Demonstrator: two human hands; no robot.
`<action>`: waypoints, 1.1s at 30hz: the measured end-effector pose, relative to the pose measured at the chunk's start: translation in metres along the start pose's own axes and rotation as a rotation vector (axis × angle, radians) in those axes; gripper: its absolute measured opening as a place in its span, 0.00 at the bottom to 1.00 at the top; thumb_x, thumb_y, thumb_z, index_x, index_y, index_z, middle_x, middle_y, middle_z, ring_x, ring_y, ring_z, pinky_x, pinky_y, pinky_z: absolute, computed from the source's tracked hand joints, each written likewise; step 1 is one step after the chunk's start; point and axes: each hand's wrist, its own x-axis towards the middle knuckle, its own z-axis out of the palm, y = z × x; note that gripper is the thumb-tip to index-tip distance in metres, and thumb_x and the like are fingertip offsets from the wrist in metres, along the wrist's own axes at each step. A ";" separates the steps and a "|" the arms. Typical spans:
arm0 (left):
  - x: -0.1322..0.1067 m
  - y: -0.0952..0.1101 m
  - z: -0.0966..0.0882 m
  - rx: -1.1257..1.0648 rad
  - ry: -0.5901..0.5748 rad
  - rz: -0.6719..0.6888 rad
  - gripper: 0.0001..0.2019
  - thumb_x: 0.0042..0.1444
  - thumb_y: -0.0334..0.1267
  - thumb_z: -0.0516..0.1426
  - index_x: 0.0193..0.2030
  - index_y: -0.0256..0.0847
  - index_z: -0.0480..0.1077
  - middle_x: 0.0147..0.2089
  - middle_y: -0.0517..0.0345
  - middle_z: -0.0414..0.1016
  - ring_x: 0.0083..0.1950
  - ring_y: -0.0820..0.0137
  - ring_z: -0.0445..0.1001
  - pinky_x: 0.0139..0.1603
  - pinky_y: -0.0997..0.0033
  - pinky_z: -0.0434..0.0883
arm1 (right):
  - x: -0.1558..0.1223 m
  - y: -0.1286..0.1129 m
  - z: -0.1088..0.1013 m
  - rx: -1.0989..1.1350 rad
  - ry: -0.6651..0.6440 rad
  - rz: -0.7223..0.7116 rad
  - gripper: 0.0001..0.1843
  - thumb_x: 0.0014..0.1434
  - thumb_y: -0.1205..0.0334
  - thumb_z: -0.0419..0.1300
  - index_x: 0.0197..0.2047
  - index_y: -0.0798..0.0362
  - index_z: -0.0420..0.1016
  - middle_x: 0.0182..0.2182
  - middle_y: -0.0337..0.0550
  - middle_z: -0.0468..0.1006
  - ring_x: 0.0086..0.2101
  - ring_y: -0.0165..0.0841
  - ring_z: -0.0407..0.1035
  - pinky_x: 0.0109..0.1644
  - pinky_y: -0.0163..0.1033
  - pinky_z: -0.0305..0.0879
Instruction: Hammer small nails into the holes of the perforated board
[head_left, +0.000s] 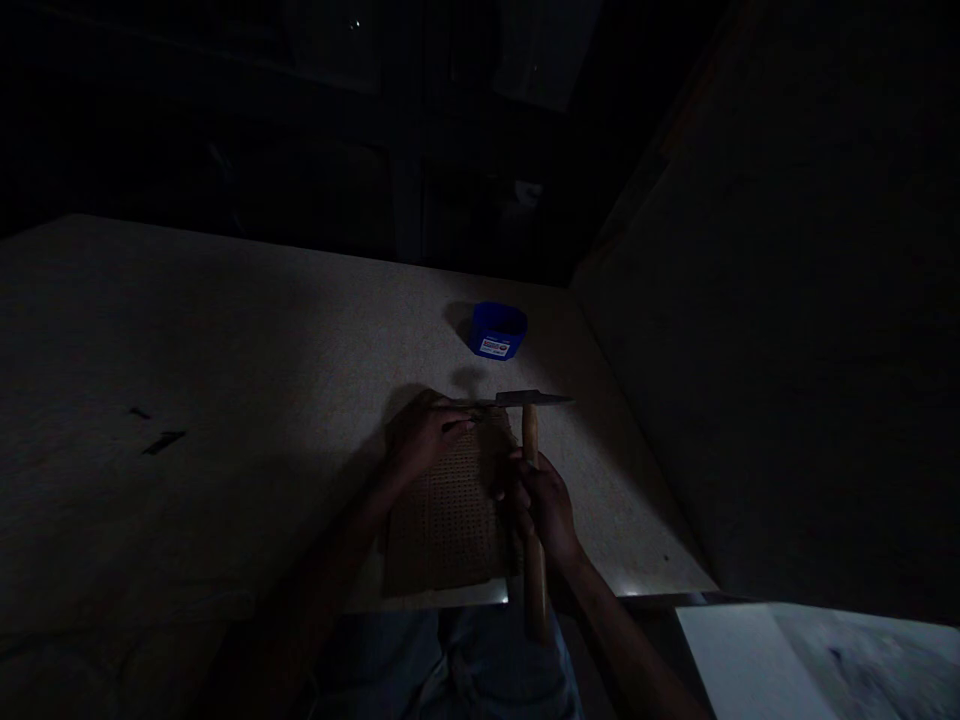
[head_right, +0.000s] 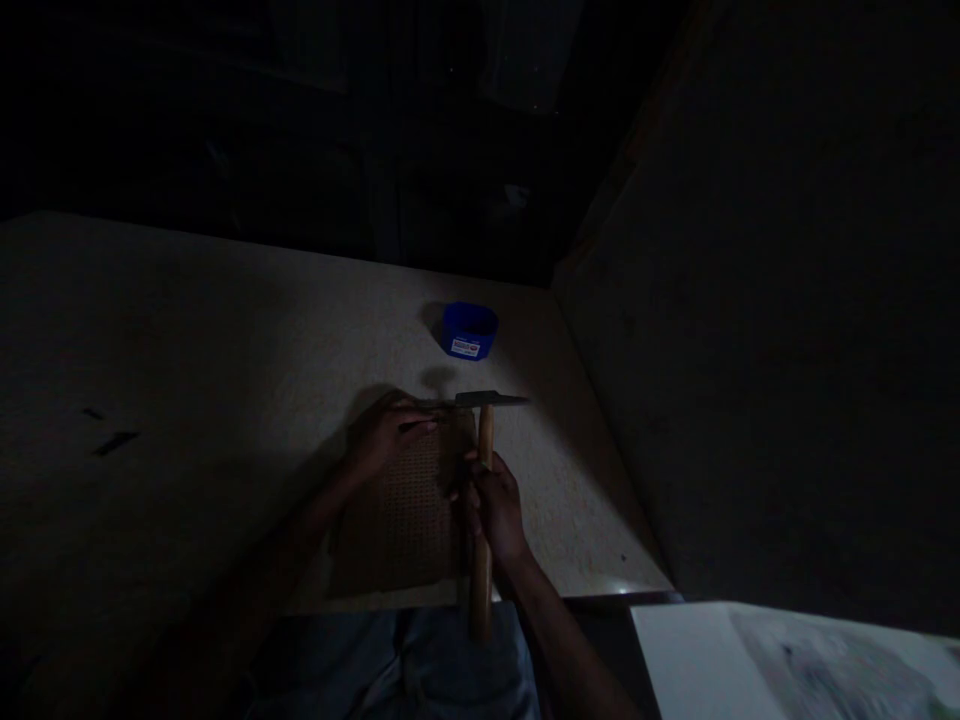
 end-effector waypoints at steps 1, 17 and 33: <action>0.000 0.000 0.000 0.015 0.014 -0.003 0.08 0.62 0.44 0.62 0.44 0.51 0.83 0.45 0.55 0.83 0.49 0.61 0.76 0.52 0.59 0.71 | -0.001 0.003 0.000 0.000 0.013 0.003 0.20 0.59 0.46 0.62 0.45 0.52 0.70 0.14 0.26 0.66 0.11 0.23 0.52 0.14 0.28 0.47; 0.000 0.006 -0.005 0.122 0.037 0.098 0.09 0.62 0.44 0.62 0.46 0.50 0.81 0.44 0.54 0.82 0.51 0.60 0.74 0.53 0.58 0.71 | -0.001 0.007 -0.004 0.106 0.052 -0.019 0.17 0.57 0.48 0.63 0.42 0.51 0.71 0.13 0.23 0.58 0.13 0.25 0.55 0.22 0.34 0.61; -0.084 -0.009 -0.059 0.156 0.597 -0.212 0.14 0.61 0.44 0.55 0.49 0.42 0.76 0.46 0.50 0.82 0.49 0.59 0.78 0.55 0.57 0.74 | -0.002 0.007 -0.019 0.468 -0.022 -0.084 0.10 0.58 0.57 0.65 0.41 0.52 0.76 0.12 0.23 0.57 0.13 0.21 0.42 0.19 0.30 0.57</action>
